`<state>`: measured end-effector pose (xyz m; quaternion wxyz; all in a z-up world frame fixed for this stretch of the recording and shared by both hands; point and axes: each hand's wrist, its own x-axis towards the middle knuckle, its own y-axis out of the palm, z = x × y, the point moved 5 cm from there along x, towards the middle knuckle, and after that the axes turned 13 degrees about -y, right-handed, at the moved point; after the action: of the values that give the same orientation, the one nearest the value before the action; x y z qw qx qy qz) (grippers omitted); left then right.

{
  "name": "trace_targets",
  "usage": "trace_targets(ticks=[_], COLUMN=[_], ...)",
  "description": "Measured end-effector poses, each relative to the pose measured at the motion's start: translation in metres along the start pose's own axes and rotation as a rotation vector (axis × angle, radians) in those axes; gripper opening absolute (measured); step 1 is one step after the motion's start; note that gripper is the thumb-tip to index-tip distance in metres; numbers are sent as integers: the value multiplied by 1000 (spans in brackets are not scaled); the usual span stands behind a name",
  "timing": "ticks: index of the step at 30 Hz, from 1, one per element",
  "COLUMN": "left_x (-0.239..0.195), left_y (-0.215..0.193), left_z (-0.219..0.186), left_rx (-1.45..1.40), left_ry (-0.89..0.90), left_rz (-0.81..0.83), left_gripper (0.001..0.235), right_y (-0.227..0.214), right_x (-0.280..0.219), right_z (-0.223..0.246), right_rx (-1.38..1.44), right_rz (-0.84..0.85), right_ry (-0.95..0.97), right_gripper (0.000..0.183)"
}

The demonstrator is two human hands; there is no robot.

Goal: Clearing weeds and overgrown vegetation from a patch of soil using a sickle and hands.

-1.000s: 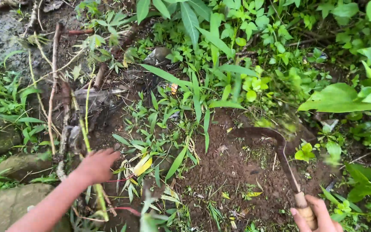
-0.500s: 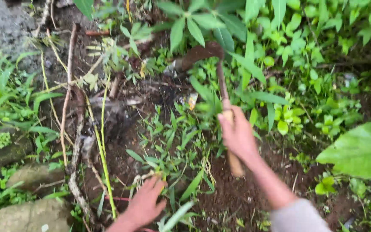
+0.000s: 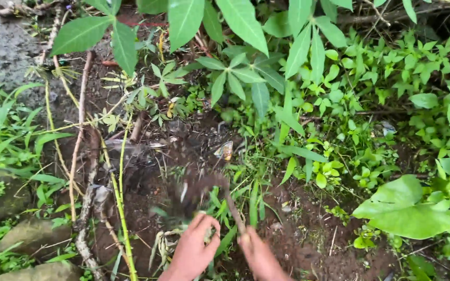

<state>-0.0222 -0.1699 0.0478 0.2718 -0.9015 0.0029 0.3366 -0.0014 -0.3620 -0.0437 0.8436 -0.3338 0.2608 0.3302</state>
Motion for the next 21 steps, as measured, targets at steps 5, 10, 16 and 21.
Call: trace_targets(ticks=[5, 10, 16, 21], left_x=[1, 2, -18, -16], left_y=[-12, 0, 6, 30], left_z=[-21, 1, 10, 63], left_rx=[-219, -280, -328, -368], left_ry=[7, -2, -130, -226], left_rz=[-93, -274, -430, -455], left_gripper=[11, 37, 35, 30], right_y=[-38, -101, -150, -100], right_x=[-71, 16, 182, 202], right_z=[-4, 66, 170, 148], right_rx=[-272, -38, 145, 164], right_rz=[38, -388, -554, -323], right_ry=[233, -636, -374, -252], right_gripper=[47, 19, 28, 18])
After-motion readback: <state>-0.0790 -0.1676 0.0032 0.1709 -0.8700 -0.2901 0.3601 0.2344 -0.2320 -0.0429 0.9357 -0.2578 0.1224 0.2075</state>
